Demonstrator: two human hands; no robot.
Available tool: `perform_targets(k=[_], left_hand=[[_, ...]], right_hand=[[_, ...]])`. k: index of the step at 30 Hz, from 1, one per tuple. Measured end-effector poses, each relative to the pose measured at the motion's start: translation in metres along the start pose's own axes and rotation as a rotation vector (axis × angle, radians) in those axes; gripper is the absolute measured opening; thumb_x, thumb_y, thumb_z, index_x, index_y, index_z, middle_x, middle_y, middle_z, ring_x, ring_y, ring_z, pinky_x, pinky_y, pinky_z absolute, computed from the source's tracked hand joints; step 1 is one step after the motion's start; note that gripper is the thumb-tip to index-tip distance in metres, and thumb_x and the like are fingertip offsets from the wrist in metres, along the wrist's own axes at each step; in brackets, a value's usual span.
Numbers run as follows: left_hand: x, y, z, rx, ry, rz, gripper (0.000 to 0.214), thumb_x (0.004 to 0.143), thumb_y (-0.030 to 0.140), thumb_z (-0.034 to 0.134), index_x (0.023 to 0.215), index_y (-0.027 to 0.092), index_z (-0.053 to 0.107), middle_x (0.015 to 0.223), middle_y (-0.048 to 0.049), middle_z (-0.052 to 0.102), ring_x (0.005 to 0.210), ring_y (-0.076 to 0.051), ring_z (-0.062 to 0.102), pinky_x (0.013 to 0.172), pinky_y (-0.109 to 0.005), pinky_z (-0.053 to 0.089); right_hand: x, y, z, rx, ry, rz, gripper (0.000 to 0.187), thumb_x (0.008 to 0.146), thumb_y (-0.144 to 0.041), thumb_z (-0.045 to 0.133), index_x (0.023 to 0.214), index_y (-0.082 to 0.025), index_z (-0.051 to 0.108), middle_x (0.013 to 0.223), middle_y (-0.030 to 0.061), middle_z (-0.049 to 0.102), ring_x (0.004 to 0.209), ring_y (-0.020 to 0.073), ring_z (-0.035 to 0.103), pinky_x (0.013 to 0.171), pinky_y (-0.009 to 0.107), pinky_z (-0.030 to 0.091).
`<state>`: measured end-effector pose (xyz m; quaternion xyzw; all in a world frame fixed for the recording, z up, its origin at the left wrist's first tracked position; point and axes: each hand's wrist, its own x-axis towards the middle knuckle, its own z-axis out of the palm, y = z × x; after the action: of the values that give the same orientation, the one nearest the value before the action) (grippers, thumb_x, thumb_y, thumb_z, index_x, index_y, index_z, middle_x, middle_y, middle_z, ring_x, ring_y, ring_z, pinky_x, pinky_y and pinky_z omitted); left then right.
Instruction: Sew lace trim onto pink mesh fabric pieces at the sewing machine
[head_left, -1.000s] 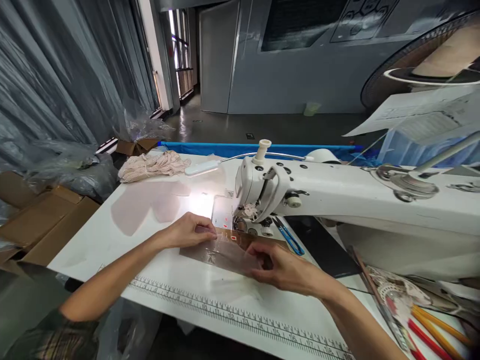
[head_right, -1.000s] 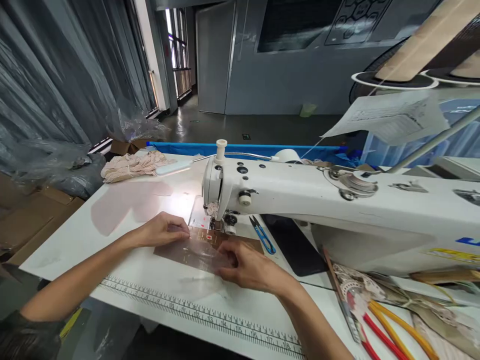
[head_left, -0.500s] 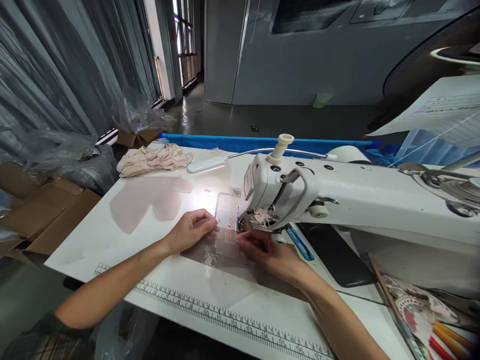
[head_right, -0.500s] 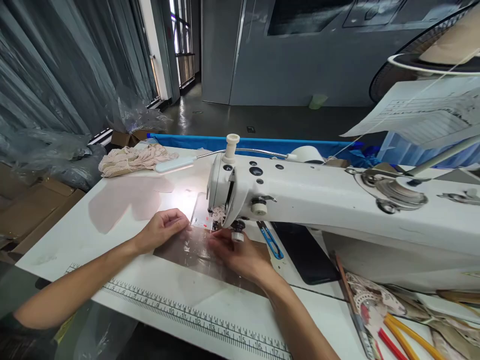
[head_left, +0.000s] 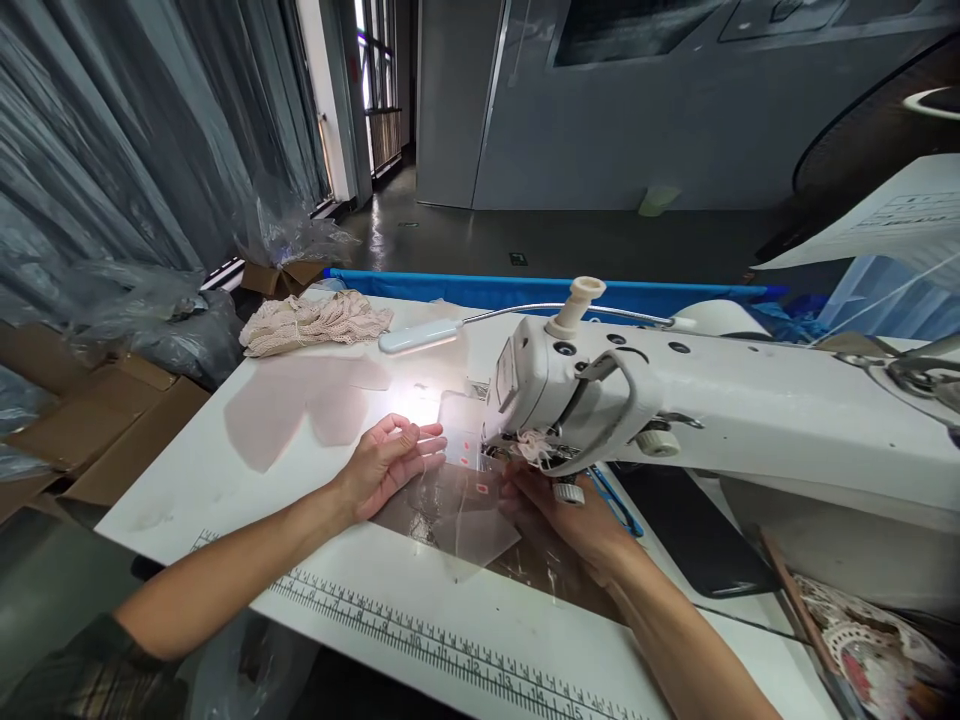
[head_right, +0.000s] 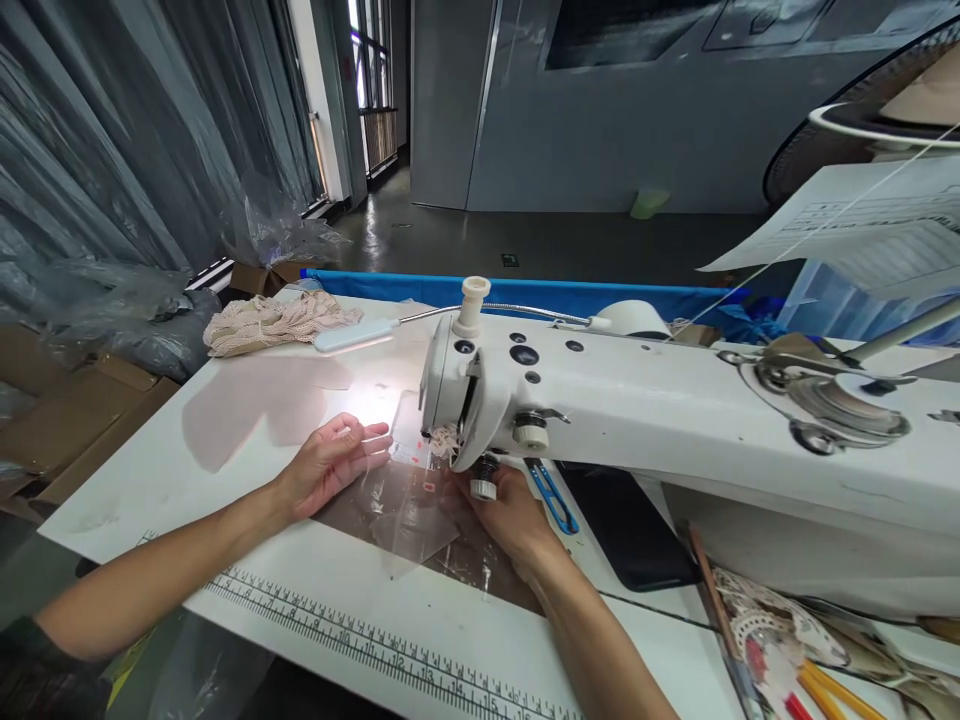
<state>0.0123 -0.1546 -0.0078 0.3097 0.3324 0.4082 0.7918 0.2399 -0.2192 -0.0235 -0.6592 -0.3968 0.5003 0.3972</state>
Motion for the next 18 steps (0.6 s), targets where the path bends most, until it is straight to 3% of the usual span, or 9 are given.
perform_targets(k=[2, 5, 9, 11, 14, 16, 18], left_hand=[[0.001, -0.002, 0.0, 0.025, 0.032, 0.012, 0.042, 0.068, 0.031, 0.087, 0.078, 0.014, 0.05, 0.109, -0.0142, 0.069, 0.103, -0.025, 0.069, 0.102, -0.042, 0.05], [0.004, -0.002, 0.001, 0.069, 0.056, 0.029, 0.043, 0.066, 0.033, 0.088, 0.079, 0.014, 0.051, 0.103, -0.0135, 0.071, 0.096, -0.023, 0.071, 0.097, -0.038, 0.054], [-0.001, 0.007, 0.002, 0.188, 0.009, 0.039, 0.051, 0.063, 0.041, 0.088, 0.081, 0.014, 0.049, 0.096, -0.0121, 0.073, 0.088, -0.021, 0.073, 0.086, -0.034, 0.058], [-0.015, 0.014, 0.001, 0.326, -0.089, 0.03, 0.051, 0.065, 0.045, 0.085, 0.081, 0.014, 0.048, 0.091, -0.0114, 0.074, 0.081, -0.021, 0.073, 0.075, -0.032, 0.06], [-0.048, 0.025, 0.0, 0.569, -0.351, -0.103, 0.044, 0.076, 0.046, 0.077, 0.085, 0.015, 0.048, 0.087, -0.0112, 0.074, 0.067, -0.019, 0.073, 0.058, -0.028, 0.058], [-0.069, 0.03, 0.001, 0.661, -0.497, -0.228, 0.04, 0.081, 0.047, 0.071, 0.086, 0.015, 0.047, 0.087, -0.0109, 0.074, 0.057, -0.017, 0.071, 0.05, -0.024, 0.055], [-0.077, 0.032, 0.004, 0.744, -0.505, -0.239, 0.039, 0.082, 0.048, 0.069, 0.088, 0.016, 0.046, 0.088, -0.0097, 0.074, 0.055, -0.016, 0.069, 0.046, -0.023, 0.053]], right_hand=[[0.0, -0.004, 0.003, 0.068, 0.013, 0.04, 0.048, 0.063, -0.062, 0.078, 0.081, -0.02, 0.063, 0.077, 0.0082, 0.07, 0.072, 0.0251, 0.069, 0.074, 0.04, 0.06], [0.0, -0.009, 0.006, 0.095, -0.076, 0.011, 0.047, 0.062, -0.06, 0.08, 0.079, -0.021, 0.061, 0.078, 0.0084, 0.07, 0.075, 0.0256, 0.068, 0.077, 0.042, 0.059], [-0.015, -0.015, 0.005, 0.06, -0.39, -0.059, 0.041, 0.066, -0.05, 0.082, 0.085, -0.02, 0.061, 0.081, 0.004, 0.068, 0.079, 0.02, 0.067, 0.076, 0.034, 0.057], [-0.033, -0.016, 0.0, 0.032, -0.571, -0.045, 0.041, 0.068, -0.044, 0.082, 0.091, -0.017, 0.061, 0.078, 0.0026, 0.068, 0.074, 0.0157, 0.065, 0.07, 0.028, 0.055], [-0.068, -0.015, -0.017, 0.008, -0.792, 0.04, 0.038, 0.072, -0.041, 0.078, 0.095, -0.015, 0.062, 0.074, 0.0026, 0.066, 0.066, 0.0134, 0.066, 0.054, 0.021, 0.05], [-0.086, -0.016, -0.029, 0.006, -0.864, 0.132, 0.037, 0.072, -0.042, 0.076, 0.096, -0.017, 0.063, 0.069, 0.0015, 0.063, 0.058, 0.0134, 0.065, 0.042, 0.016, 0.043], [-0.092, -0.02, -0.039, -0.02, -0.823, 0.149, 0.037, 0.072, -0.043, 0.074, 0.097, -0.018, 0.063, 0.07, 0.0012, 0.062, 0.055, 0.0136, 0.066, 0.038, 0.015, 0.038]])
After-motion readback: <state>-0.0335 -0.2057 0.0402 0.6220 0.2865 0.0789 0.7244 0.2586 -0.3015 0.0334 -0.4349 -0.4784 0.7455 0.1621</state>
